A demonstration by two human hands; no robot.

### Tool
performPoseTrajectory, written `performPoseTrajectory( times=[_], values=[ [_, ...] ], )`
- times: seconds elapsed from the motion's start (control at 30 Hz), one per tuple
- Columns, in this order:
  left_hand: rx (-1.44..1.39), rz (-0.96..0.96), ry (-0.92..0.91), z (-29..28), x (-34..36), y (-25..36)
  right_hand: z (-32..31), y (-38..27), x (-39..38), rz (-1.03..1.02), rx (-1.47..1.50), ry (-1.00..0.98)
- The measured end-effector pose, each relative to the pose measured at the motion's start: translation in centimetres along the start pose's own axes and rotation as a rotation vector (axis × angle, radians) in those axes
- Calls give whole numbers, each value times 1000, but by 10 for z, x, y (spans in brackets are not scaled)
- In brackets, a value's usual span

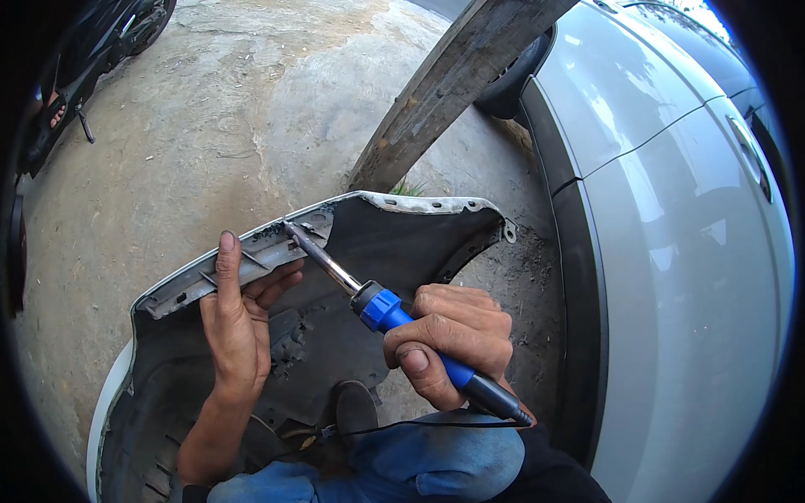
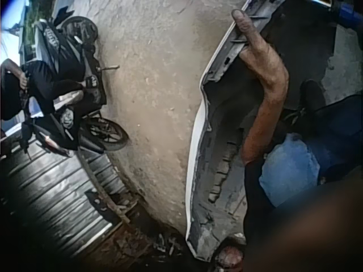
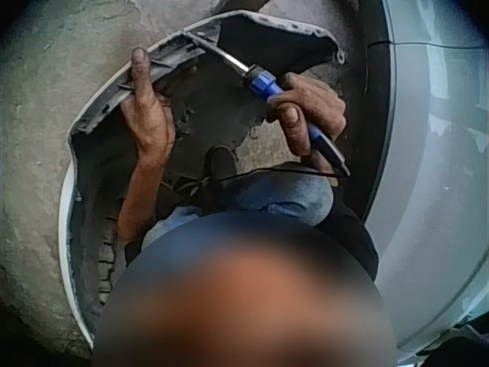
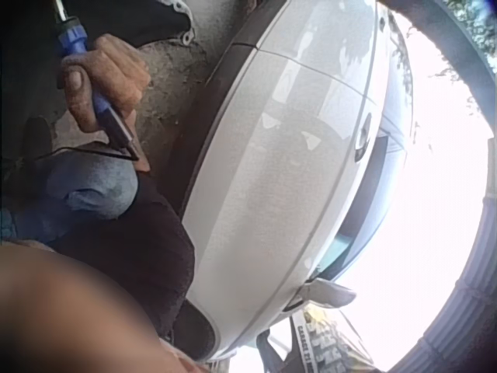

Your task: Repairing a plastic car bumper by using a soldering iron to fuse a joint or crack.

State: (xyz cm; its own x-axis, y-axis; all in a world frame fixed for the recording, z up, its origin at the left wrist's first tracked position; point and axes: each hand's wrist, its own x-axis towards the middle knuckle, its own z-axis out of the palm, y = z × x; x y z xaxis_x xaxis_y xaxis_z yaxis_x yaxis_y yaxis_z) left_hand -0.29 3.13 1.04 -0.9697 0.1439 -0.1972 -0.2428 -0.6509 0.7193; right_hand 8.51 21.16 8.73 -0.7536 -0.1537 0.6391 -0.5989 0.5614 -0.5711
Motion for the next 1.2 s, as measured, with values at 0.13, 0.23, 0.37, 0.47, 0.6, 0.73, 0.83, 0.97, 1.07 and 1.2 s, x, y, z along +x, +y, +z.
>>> performPoseTrajectory(
  times=[0.13,0.23,0.37,0.47,0.6,0.73,0.83,0.97,1.07,1.2],
  values=[
    [-12,-3,-7,0,0,2,1,-2,2,9,-7,-3],
    [29,2,-27,-1,-1,5,3,-6,7,16,-15,4],
    [21,-22,-12,1,0,1,1,-10,11,54,-62,-5],
    [22,-16,-14,1,1,1,0,-15,17,93,-70,-7],
    [-13,-29,-2,0,0,3,0,-24,26,157,-78,-9],
    [-17,-6,-2,2,-1,4,-1,-32,35,211,-77,-28],
    [-14,-24,-7,0,-1,4,-5,-38,41,293,-72,-77],
    [-16,-18,1,0,0,3,-8,-46,48,367,-92,-94],
    [-21,-14,-10,0,0,3,-9,-46,50,402,-105,-81],
    [11,-31,-25,-1,0,3,-10,-46,54,424,-97,-43]
  ],
)
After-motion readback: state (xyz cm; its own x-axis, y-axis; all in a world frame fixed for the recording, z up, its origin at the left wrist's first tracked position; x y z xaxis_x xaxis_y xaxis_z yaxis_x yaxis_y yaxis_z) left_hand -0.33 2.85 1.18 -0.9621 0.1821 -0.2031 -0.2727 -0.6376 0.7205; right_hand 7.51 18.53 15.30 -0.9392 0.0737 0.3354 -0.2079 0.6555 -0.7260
